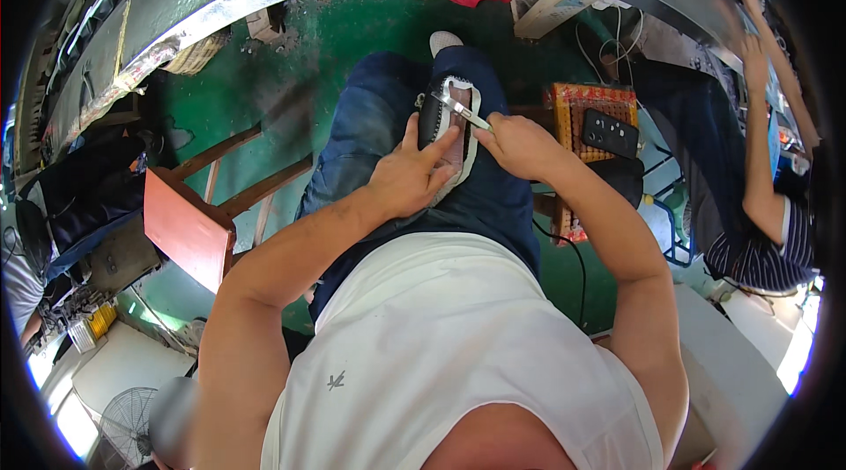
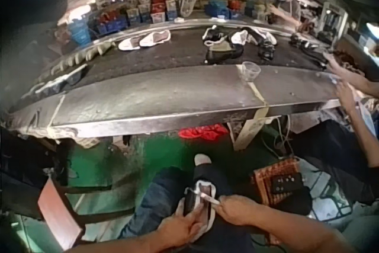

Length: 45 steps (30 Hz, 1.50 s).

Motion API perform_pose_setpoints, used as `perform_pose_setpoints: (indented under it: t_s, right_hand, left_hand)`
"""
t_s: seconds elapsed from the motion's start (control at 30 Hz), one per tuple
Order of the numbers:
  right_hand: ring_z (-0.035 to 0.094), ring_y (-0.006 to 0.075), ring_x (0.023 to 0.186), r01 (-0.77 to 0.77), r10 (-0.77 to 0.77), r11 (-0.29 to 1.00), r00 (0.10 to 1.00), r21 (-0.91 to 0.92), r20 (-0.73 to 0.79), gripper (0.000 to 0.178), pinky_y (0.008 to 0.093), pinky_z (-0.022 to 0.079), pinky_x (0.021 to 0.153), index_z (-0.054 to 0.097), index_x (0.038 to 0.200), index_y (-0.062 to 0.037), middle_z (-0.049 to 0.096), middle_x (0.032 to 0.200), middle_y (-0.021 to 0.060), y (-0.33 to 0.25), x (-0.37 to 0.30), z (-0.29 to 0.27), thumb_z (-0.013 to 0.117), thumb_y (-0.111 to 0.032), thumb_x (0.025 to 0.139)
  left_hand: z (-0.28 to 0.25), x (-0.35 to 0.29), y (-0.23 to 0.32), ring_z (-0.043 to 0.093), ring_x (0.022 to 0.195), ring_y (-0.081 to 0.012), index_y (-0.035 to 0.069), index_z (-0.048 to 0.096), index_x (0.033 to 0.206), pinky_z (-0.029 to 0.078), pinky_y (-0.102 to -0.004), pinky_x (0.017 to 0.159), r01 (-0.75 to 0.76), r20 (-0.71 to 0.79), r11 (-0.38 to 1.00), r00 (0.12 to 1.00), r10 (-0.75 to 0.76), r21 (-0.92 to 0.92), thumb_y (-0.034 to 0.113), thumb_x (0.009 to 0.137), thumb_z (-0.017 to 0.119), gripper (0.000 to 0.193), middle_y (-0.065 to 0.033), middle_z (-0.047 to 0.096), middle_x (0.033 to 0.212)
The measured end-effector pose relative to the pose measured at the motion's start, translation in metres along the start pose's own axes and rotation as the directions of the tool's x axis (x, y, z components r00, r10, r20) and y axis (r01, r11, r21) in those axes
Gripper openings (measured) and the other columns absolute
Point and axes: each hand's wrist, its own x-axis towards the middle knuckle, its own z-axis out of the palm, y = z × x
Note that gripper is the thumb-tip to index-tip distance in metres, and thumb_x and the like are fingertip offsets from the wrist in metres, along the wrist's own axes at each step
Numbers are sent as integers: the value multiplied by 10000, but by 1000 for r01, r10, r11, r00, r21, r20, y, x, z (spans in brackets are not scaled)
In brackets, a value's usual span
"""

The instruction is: Manually assembling and trimming shoe components using a hand tool at a manufacturing station.

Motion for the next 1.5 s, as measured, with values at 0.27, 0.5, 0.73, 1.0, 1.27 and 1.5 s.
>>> perform_pose_setpoints:
  t_s: [0.27,0.5,0.73,1.0,1.27,1.5]
  right_hand:
    - [651,466,927,47,-59,957,998,286,32,443,534,501,822,577,988,54,673,938,291,-25,-42,10,470,-371,1047]
    - [643,464,921,81,-87,992,995,95,54,439,530,499,812,584,978,33,678,926,264,-27,-61,32,472,-386,1043]
    - [686,303,789,-2,-3,880,1000,475,11,384,404,535,731,581,976,28,672,866,179,-4,-69,18,481,-333,1061]
    - [626,143,767,-34,235,361,970,932,-56,412,279,500,689,565,1162,28,633,931,72,27,-84,35,390,-340,1104]
    - [596,141,748,-30,119,517,992,855,-37,239,304,505,724,590,1128,4,625,857,66,18,-94,23,610,-167,962]
    - [628,258,822,-44,-80,820,978,571,191,307,384,503,788,592,1184,13,625,854,171,-4,-94,-13,623,-139,919]
  left_hand:
    - [43,-6,-35,487,1366,-409,-94,211,1548,383,-371,1130,-58,-222,810,971,-90,-583,365,974,621,842,-357,465,1449]
    - [50,-4,-44,499,1361,-342,-59,125,1581,381,-337,1123,-207,-246,748,967,60,-631,236,924,729,940,-318,460,1470]
    - [-33,-19,-20,603,1228,-414,61,227,1580,459,-390,1049,-49,-109,924,994,8,-379,232,788,839,1015,-305,606,1302]
    - [-142,-27,13,625,1069,-178,60,451,1398,504,-335,967,-377,-390,768,903,180,-518,23,764,829,739,-134,659,1187]
    - [-127,73,19,661,769,-146,-30,697,996,546,-314,726,-109,-125,727,992,33,-678,363,904,765,409,-82,700,879]
    - [20,35,-27,594,1215,-215,-15,538,1391,455,-361,1064,176,176,-15,977,-118,-984,420,1089,411,544,-157,605,1364]
